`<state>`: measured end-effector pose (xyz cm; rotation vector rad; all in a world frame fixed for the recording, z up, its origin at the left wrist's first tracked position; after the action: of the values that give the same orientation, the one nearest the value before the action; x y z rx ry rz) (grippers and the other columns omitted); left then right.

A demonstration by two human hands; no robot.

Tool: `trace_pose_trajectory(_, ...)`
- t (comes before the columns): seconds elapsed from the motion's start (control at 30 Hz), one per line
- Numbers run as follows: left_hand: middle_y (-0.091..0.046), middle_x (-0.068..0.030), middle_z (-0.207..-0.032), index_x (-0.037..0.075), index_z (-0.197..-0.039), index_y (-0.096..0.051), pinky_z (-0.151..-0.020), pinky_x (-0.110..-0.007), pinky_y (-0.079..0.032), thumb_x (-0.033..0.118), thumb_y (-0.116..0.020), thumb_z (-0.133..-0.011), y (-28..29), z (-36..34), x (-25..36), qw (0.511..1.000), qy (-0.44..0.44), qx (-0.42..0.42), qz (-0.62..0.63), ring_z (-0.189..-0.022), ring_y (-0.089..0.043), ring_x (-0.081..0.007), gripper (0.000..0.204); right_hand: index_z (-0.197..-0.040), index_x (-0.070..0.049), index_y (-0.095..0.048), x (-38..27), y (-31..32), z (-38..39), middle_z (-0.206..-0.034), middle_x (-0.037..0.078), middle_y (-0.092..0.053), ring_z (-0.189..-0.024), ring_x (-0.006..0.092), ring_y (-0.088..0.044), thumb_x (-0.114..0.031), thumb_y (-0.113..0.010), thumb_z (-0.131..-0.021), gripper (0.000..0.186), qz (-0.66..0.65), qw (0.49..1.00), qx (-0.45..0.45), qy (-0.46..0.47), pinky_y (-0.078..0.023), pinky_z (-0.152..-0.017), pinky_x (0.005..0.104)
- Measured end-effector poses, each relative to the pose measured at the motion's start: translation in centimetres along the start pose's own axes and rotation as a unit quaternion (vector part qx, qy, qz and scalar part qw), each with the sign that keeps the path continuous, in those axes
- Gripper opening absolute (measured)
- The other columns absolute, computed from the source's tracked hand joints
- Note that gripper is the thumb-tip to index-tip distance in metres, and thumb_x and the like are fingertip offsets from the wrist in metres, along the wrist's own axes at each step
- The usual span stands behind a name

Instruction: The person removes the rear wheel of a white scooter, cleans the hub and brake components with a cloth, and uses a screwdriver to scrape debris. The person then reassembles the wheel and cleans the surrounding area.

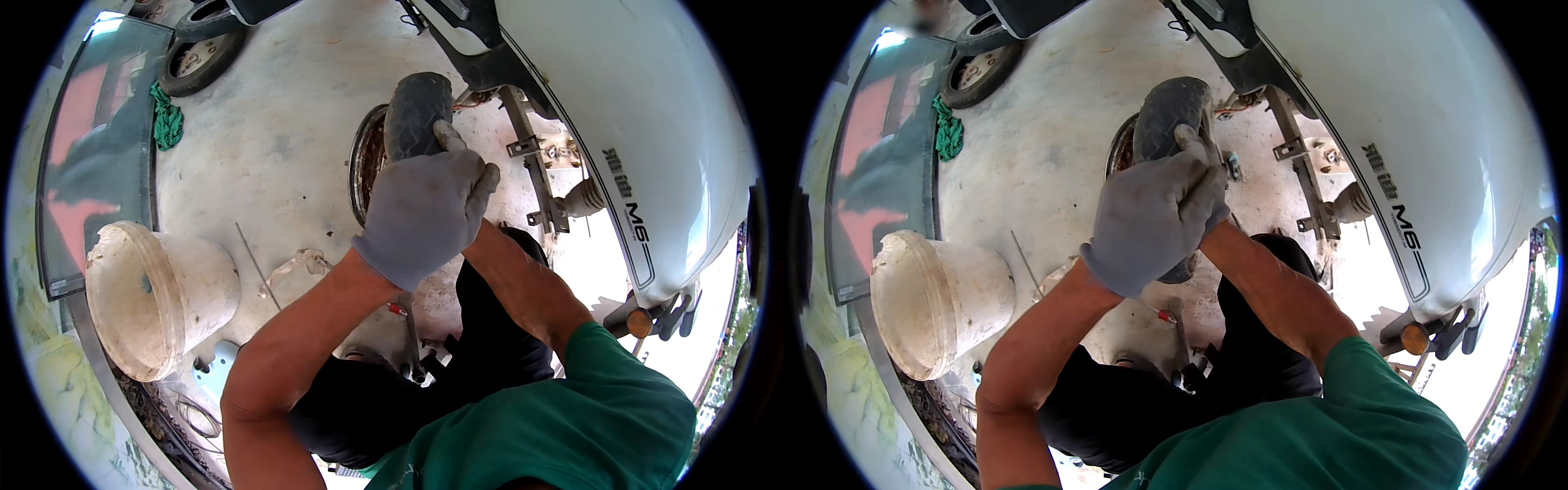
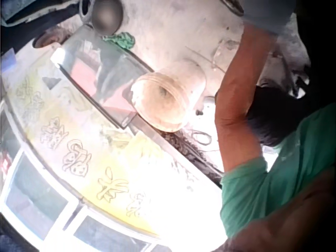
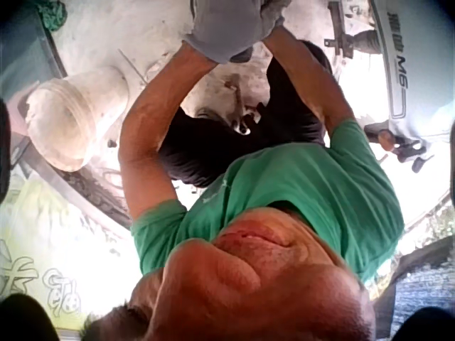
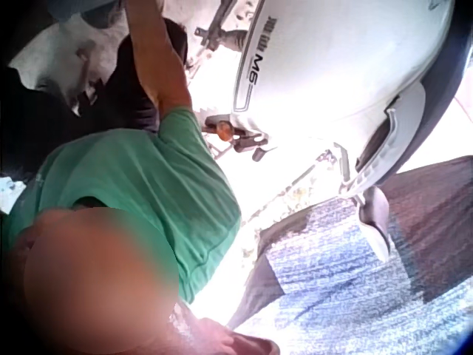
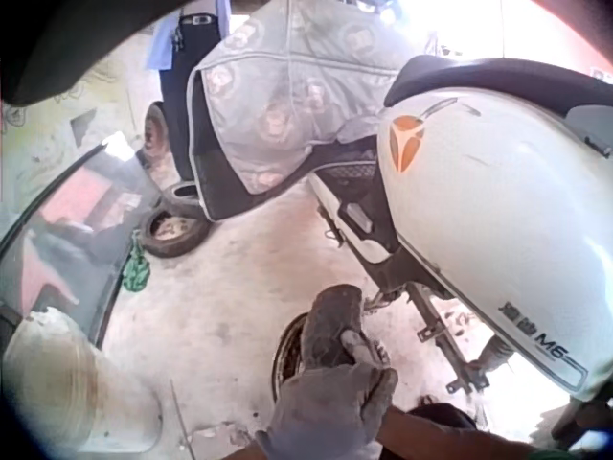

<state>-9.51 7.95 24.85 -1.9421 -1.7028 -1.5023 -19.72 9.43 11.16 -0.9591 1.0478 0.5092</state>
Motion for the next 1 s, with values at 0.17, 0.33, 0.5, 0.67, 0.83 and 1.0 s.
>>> trace_pose_trajectory(0.17,-0.062,-0.0115,-0.065,0.005,-0.079,-0.064,-0.053,-0.038,-0.050,0.018,-0.069,-0.090,0.9,-0.1,-1.6,0.998,-0.013,0.041,-0.040,-0.056,-0.063,-0.0288,0.018,-0.134,-0.007,-0.053,-0.3,-2.6,-1.0,-0.115,0.007,-0.058,-0.103,0.0180,-0.055,-0.038,-0.059,-0.099,0.047,-0.089,0.993,0.012,-0.072,-0.049,-0.088,0.0334)
trace_pose_trajectory(0.33,-0.062,-0.0120,-0.065,0.005,-0.090,-0.065,-0.054,-0.040,-0.050,0.020,-0.065,-0.093,0.7,-1.0,-1.8,0.998,0.021,0.029,-0.051,-0.058,-0.063,-0.0295,0.015,-0.137,-0.010,-0.052,-1.3,-2.0,-1.7,-0.116,0.005,-0.059,-0.105,0.0183,-0.055,-0.040,-0.059,-0.099,0.049,0.009,0.995,0.064,-0.072,-0.048,-0.091,0.0335)
trace_pose_trajectory(0.5,-0.065,-0.0137,-0.073,0.005,-0.096,-0.065,-0.063,-0.044,-0.051,0.023,-0.061,-0.095,2.0,-1.0,-1.9,0.991,0.108,0.018,-0.078,-0.068,-0.065,-0.0322,0.019,-0.133,-0.009,-0.054,-2.0,-2.4,-1.3,-0.117,0.007,-0.060,-0.103,0.0195,-0.056,-0.046,-0.056,-0.101,0.049,0.233,0.970,0.019,0.063,-0.047,-0.090,0.0328)
trace_pose_trajectory(0.67,-0.067,-0.0158,-0.088,0.004,-0.106,-0.066,-0.079,-0.048,-0.052,0.026,-0.061,-0.094,3.1,-0.9,-3.5,0.950,0.312,0.014,0.002,-0.086,-0.066,-0.0363,0.026,-0.128,-0.006,-0.057,1.4,1.5,-4.9,-0.109,0.012,-0.063,-0.096,0.0249,-0.060,-0.054,-0.050,-0.101,0.056,0.281,0.952,0.049,-0.115,-0.049,-0.086,0.0353)
trace_pose_trajectory(0.83,-0.058,-0.0242,-0.123,-0.002,-0.120,-0.060,-0.096,-0.047,-0.049,0.032,-0.056,-0.093,3.8,0.6,-4.6,0.873,0.477,0.072,0.071,-0.110,-0.061,-0.0410,0.043,-0.135,-0.006,-0.055,-3.5,-3.6,-2.7,-0.123,0.023,-0.065,-0.112,0.0365,-0.062,-0.057,-0.044,-0.101,0.062,0.459,0.872,0.085,-0.146,-0.048,-0.095,0.0423)
trace_pose_trajectory(1.0,-0.045,-0.0305,-0.141,-0.007,-0.130,-0.051,-0.099,-0.049,-0.048,0.035,-0.054,-0.093,4.4,1.6,-4.8,0.756,0.644,0.019,0.113,-0.121,-0.057,-0.0456,0.056,-0.139,-0.006,-0.052,-3.1,-3.8,-3.6,-0.128,0.029,-0.062,-0.123,0.0456,-0.056,-0.057,-0.040,-0.101,0.065,0.565,0.810,0.072,-0.138,-0.045,-0.101,0.0474)
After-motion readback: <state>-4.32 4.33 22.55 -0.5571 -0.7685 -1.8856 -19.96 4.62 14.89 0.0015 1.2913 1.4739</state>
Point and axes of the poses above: each hand's wrist, its own z-axis away from the middle knuckle, its own y-axis out of the back of the hand, x = y × z, the point moved 5 cm from there along -z, towards the middle knuckle
